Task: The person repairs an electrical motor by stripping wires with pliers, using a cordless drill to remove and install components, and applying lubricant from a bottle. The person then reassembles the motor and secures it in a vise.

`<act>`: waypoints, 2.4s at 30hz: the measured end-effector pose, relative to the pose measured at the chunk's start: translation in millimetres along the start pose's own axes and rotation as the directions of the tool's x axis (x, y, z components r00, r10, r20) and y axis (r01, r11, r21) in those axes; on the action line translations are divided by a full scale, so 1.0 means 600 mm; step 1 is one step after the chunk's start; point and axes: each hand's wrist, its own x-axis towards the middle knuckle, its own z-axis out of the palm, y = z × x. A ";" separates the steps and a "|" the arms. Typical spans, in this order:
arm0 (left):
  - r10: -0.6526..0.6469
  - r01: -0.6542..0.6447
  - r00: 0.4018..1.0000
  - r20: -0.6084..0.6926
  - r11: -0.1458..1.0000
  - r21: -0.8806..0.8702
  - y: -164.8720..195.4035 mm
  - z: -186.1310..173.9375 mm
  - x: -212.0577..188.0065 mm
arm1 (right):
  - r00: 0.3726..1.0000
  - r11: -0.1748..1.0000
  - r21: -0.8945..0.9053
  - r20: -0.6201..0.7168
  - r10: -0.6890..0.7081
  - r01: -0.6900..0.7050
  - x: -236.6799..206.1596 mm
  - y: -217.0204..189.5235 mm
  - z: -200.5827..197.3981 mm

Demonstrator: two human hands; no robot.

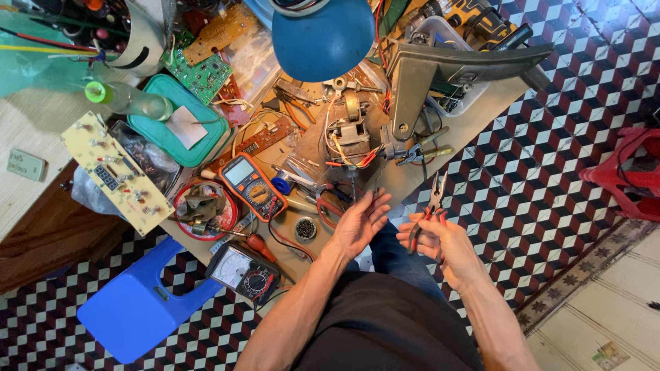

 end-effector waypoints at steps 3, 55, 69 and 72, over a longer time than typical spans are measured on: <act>0.033 -0.033 0.999 0.012 0.999 0.016 -0.001 0.009 -0.009 | 0.999 0.999 -0.031 0.003 -0.032 0.032 0.013 0.016 -0.012; 0.372 -0.030 0.926 -0.063 0.237 0.971 0.088 0.128 0.022 | 0.866 0.885 0.423 0.498 -0.047 -0.195 0.028 0.129 0.020; 0.407 -0.038 0.910 -0.082 0.279 0.960 0.077 0.130 0.023 | 0.855 0.853 0.460 0.518 -0.033 -0.246 0.071 0.153 0.016; 0.385 -0.020 0.907 -0.170 0.443 0.896 0.068 0.103 0.046 | 0.842 0.845 0.453 0.540 -0.006 -0.284 0.075 0.155 0.012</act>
